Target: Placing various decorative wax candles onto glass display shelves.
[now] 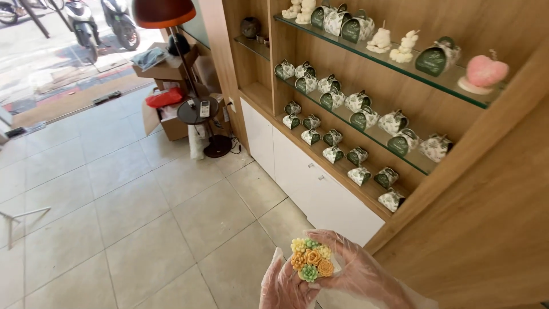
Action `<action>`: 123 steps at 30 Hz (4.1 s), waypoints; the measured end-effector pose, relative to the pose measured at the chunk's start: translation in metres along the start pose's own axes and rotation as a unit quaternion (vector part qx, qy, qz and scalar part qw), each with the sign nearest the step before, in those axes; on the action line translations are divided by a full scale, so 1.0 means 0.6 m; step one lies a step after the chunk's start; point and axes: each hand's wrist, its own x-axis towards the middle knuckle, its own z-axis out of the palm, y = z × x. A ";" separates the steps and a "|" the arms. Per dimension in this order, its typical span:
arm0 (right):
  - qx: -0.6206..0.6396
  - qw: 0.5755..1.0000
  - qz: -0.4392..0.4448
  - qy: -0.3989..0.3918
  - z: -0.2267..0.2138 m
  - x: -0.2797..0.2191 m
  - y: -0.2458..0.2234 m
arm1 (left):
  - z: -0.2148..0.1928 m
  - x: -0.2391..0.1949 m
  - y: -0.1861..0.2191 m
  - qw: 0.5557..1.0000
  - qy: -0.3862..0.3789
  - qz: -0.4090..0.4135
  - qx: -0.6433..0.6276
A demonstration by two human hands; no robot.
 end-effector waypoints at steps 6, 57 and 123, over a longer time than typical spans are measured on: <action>0.039 0.999 0.001 0.012 0.006 0.193 0.042 | -0.030 0.137 0.172 0.997 -0.073 -0.017 0.016; 0.028 0.882 0.222 0.414 -0.213 0.790 -0.021 | 0.381 0.708 0.746 0.870 -0.189 -0.426 0.161; -0.182 0.830 0.059 0.524 -0.669 0.576 -0.327 | 0.979 0.616 0.429 0.818 -0.443 -0.348 0.116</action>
